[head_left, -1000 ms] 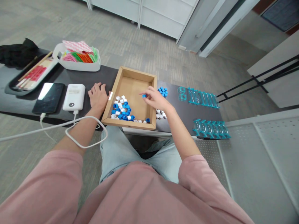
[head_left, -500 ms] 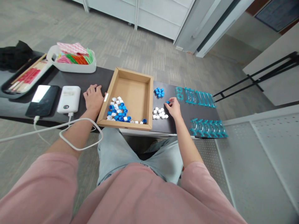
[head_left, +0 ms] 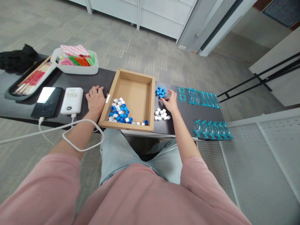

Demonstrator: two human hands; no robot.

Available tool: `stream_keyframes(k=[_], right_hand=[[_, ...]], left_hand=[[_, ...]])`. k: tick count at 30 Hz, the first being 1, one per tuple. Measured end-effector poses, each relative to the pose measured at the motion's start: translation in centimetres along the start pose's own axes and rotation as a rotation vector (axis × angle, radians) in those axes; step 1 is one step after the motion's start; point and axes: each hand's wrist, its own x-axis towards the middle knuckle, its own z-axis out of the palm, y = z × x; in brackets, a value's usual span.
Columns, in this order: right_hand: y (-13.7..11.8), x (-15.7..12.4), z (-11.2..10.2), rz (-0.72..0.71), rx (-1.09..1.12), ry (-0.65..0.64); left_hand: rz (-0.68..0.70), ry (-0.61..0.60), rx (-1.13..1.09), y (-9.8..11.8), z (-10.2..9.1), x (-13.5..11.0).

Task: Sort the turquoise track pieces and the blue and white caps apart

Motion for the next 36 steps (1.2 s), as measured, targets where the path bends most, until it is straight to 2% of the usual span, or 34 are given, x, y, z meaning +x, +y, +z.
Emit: stream_keyframes(k=[3, 5, 7, 10, 12, 14, 18, 21, 24, 27, 32, 36], right_hand=[[-2.2, -0.2, -0.5, -0.077, 0.004, 0.033], [-4.9, -0.2, -0.3, -0.177, 0.027, -0.015], [-8.4, -0.1, 0.6, -0.303, 0.038, -0.135], [-14.3, -0.2, 3.5, -0.458, -0.032, -0.422], [-17.7, -0.5, 6.1, -0.498, -0.135, -0.599], [-20.3, -0.8, 8.8, -0.498, -0.248, -0.713], [-22.5, -1.3, 12.5, -0.476, -0.393, -0.827], [-22.4, -1.6, 12.9, -0.483, -0.364, -0.834], [-21.4, -1.5, 11.5, -0.457, -0.238, -0.773], [-19.9, -1.2, 8.7, -0.397, -0.081, -0.664], [-16.1, -1.5, 1.3, -0.347, 0.038, -0.535], [-11.2, -3.7, -4.8, -0.173, 0.091, -0.362]], left_hand=[[0.007, 0.020, -0.012, -0.3, 0.4, 0.1], [0.018, 0.031, -0.021, -0.5, 0.6, 0.2], [0.023, 0.035, -0.022, -0.6, 0.7, 0.3], [0.019, 0.011, -0.006, -0.5, 0.6, 0.4], [0.018, -0.005, -0.004, -0.4, 0.4, 0.3], [0.021, -0.006, -0.013, -0.3, 0.4, 0.3], [0.028, 0.005, -0.032, -0.2, 0.3, 0.3], [0.030, -0.002, -0.035, -0.2, 0.2, 0.2], [0.023, -0.012, -0.031, 0.0, 0.0, 0.0], [0.021, -0.016, -0.038, 0.1, -0.1, 0.0], [0.028, -0.007, -0.068, -0.1, -0.1, -0.1], [0.033, -0.040, -0.086, -0.3, 0.0, -0.1]])
